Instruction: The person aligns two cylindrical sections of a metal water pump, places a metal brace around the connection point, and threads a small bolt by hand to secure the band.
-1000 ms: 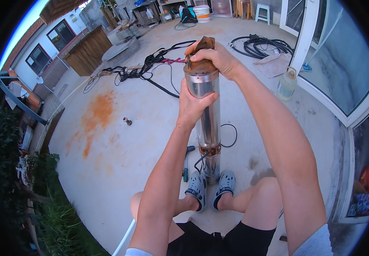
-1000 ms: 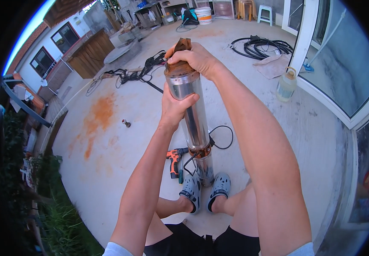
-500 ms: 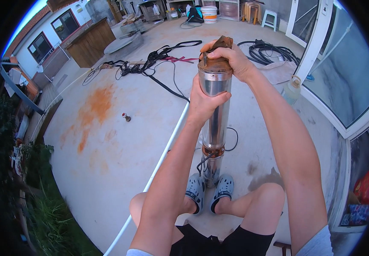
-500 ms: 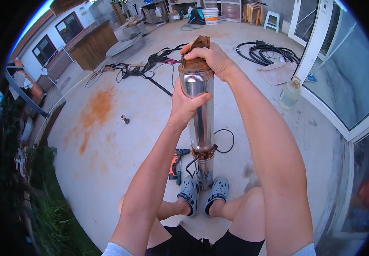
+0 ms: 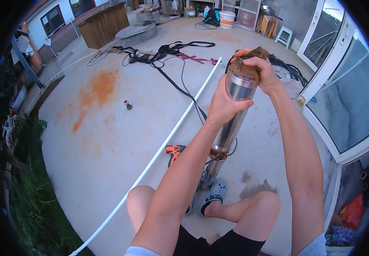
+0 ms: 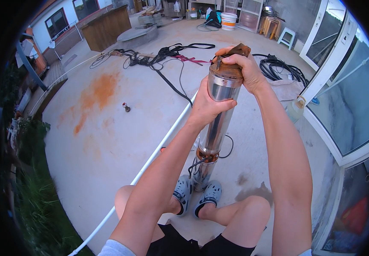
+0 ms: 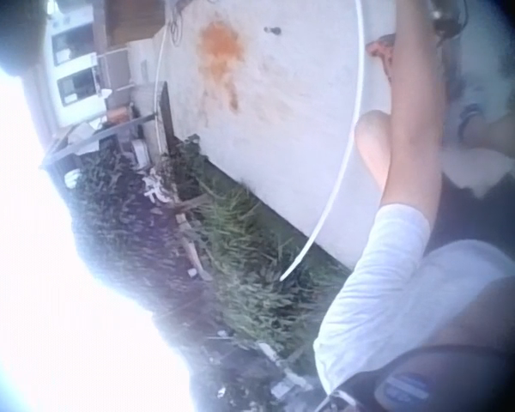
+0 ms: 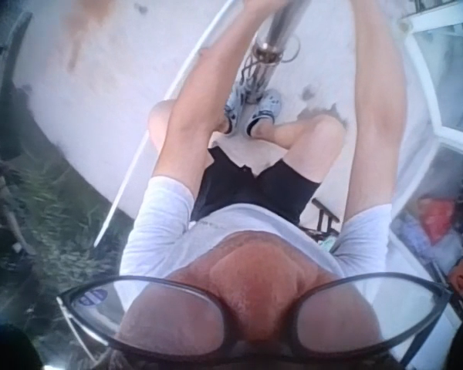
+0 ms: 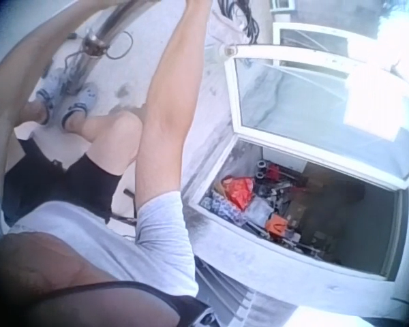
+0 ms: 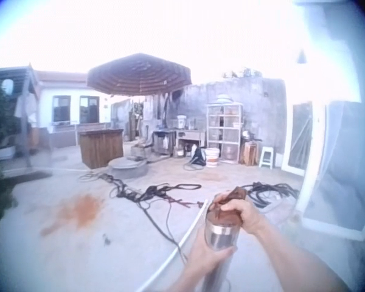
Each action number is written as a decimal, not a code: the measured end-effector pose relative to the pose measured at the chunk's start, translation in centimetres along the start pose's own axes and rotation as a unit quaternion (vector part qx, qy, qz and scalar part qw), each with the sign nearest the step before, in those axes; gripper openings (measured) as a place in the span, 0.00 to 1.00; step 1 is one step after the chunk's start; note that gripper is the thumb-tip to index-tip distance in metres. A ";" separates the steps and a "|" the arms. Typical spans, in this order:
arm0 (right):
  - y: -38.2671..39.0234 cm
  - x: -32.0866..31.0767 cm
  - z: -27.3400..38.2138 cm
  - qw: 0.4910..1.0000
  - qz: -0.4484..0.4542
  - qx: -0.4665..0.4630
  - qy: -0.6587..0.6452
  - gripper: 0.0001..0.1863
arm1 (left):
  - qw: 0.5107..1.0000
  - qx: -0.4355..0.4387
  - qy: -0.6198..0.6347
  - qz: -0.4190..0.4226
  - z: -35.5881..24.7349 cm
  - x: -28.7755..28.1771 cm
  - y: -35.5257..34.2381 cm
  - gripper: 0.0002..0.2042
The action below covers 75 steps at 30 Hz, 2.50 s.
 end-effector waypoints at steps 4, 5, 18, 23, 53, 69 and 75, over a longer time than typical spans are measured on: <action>-0.2 -0.2 -0.3 1.000 -0.001 -0.005 -0.030 0.19 | 1.000 0.012 0.010 0.011 0.6 -0.1 -0.4 0.48; -0.1 -0.3 -0.6 0.999 -0.008 0.003 -0.031 0.18 | 1.000 0.013 0.016 0.009 0.4 0.0 -0.3 0.48; -0.6 1.6 0.7 1.000 0.008 -0.019 0.005 0.19 | 1.000 0.014 -0.007 -0.003 -0.5 -1.3 0.6 0.47; -1.2 3.9 0.7 1.000 0.018 -0.020 -0.001 0.16 | 1.000 -0.013 -0.007 0.001 -0.7 -2.2 2.2 0.43; 2.3 8.1 4.1 0.998 0.030 -0.057 0.003 0.15 | 1.000 -0.011 -0.013 0.002 -4.2 -0.8 6.9 0.43; 7.6 11.5 6.1 0.993 0.044 -0.109 0.012 0.09 | 0.997 0.049 -0.039 0.042 -7.4 0.5 11.5 0.44; 8.4 14.3 7.5 0.984 0.028 -0.115 0.132 0.17 | 0.998 0.029 -0.040 0.031 -7.0 -0.9 13.8 0.48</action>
Point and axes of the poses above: each hand's wrist, its own y-axis away from the middle knuckle, its own x-axis out of the palm, z = x × y, the point moved 9 cm from there along -y, towards the middle knuckle, and after that the axes turned 13 degrees about z, right-handed, at the moved point
